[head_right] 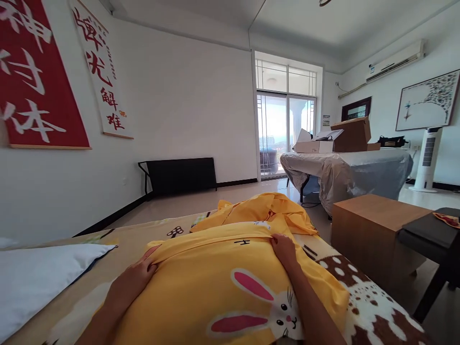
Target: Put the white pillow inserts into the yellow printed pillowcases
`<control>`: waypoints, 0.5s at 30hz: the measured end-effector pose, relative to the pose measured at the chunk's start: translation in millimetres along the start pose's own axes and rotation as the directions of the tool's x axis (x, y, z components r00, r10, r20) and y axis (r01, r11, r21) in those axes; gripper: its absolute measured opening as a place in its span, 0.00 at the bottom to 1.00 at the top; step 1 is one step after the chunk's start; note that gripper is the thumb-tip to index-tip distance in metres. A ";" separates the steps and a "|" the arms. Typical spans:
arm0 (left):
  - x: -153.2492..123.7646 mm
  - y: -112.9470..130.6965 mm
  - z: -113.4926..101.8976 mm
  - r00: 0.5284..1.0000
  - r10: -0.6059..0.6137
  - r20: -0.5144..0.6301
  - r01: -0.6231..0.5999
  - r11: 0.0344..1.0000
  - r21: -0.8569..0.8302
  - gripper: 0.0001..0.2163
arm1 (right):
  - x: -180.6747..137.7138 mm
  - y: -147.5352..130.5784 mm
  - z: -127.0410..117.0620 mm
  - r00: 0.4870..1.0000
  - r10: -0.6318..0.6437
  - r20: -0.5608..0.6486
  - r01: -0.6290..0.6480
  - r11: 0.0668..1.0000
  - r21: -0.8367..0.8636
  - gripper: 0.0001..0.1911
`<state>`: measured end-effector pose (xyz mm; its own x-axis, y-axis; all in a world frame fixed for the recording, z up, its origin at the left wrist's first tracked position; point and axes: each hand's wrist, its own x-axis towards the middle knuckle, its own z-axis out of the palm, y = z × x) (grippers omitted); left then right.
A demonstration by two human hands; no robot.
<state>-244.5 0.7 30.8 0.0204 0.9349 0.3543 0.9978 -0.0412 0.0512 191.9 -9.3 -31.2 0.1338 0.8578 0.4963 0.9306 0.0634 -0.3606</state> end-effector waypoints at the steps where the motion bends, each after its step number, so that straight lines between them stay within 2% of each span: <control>1: 0.9 0.3 -6.6 0.999 0.043 0.008 -0.043 0.997 0.061 0.20 | -0.1 -3.4 -4.4 1.000 0.004 0.004 -0.004 0.999 -0.041 0.16; 4: 5.0 0.7 -35.7 0.985 0.167 -0.040 -0.156 0.967 0.199 0.21 | 6.8 -12.4 -29.0 1.000 -0.012 0.016 0.014 0.988 -0.154 0.15; 7: 7.1 0.1 -75.4 0.961 0.251 -0.120 -0.210 0.938 0.276 0.20 | 20.2 -20.4 -65.1 0.999 -0.029 -0.021 0.024 0.970 -0.242 0.15; 11: -0.6 -4.0 -128.8 0.934 0.283 -0.217 -0.200 0.920 0.337 0.21 | 32.5 -33.3 -112.2 0.996 -0.045 -0.077 0.018 0.948 -0.318 0.16; 15: -12.3 -10.5 -164.4 0.899 0.317 -0.303 -0.209 0.917 0.340 0.19 | 35.7 -47.6 -148.4 0.994 -0.066 -0.092 0.027 0.927 -0.375 0.17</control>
<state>-265.5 -68.3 179.4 0.3160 0.7205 0.6172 0.9319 -0.1137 -0.3443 203.0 -57.4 120.9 0.1026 0.8009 0.5899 0.9937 -0.1090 -0.0249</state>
